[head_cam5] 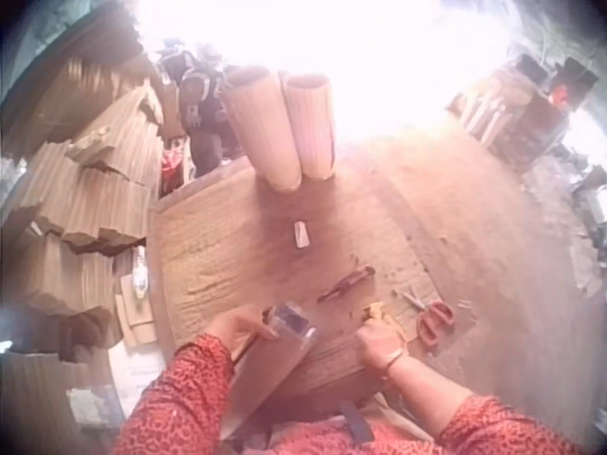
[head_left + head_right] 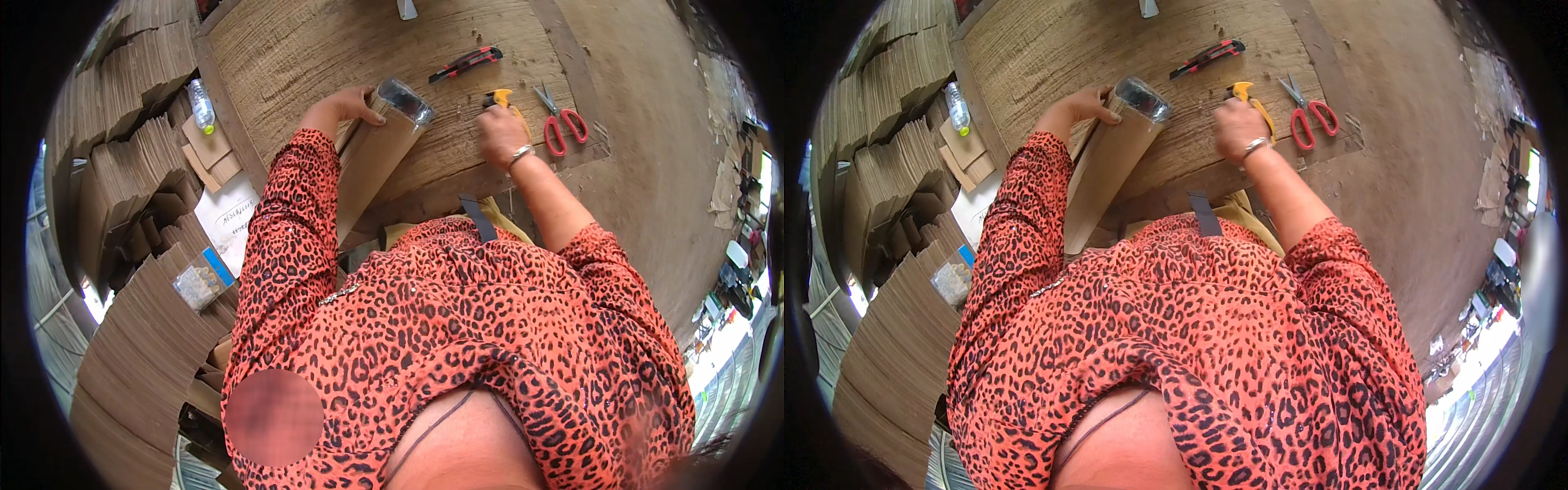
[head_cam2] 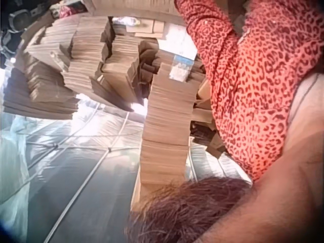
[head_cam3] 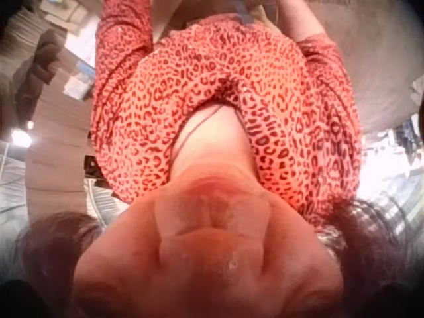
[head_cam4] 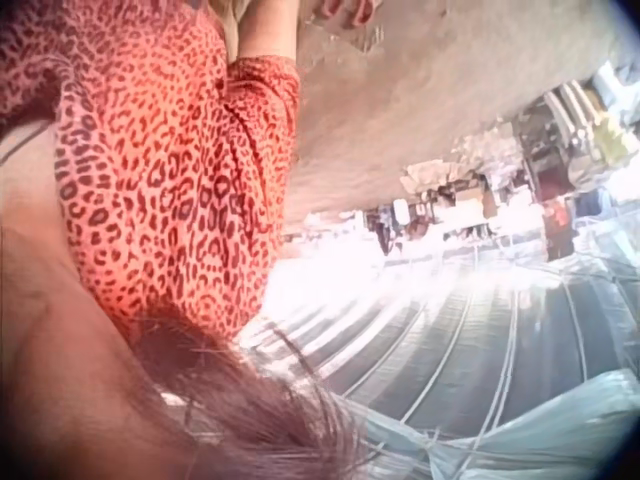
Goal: The person folds a flat cardboard sheet into a cylindrical tube, places a potted plant inside, and secures the seam with tape. The person then retrieves another cardboard sheet and begins folding it into a second tube.
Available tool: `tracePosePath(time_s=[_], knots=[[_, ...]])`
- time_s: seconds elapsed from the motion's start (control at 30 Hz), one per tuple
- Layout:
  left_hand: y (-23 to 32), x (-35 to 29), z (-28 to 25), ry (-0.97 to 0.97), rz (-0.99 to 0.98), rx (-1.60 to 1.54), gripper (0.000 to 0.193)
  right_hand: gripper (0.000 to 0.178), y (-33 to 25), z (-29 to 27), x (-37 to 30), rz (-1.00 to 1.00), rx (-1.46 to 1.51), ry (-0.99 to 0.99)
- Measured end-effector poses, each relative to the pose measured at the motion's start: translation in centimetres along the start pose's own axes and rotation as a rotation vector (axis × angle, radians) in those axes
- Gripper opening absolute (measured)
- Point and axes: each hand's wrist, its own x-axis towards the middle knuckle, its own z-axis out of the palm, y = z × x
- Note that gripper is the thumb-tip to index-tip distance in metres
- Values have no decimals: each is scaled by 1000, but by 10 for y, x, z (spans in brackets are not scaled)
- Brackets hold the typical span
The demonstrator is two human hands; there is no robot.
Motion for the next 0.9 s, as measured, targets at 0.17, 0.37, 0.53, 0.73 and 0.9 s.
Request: tracePosePath(time_s=[0.17,0.37,0.53,0.73,0.9], knots=[[9,2,-14,-71,-5,181,100,40,-71,21,53,-305,36,-581],[5,-17,-8,-40,-14,121,92,37,-63,-29,64,-85,25,-507],[11,-28,16,168,20,169,91,73,-60,-38,111,-372,165,-176],[-1,-23,65,315,-62,117,105,123,-116,-37,151,-657,-91,-559],[-12,-48,154,1117,121,-22,73,117,-126,-17,158,-524,-102,-783]])
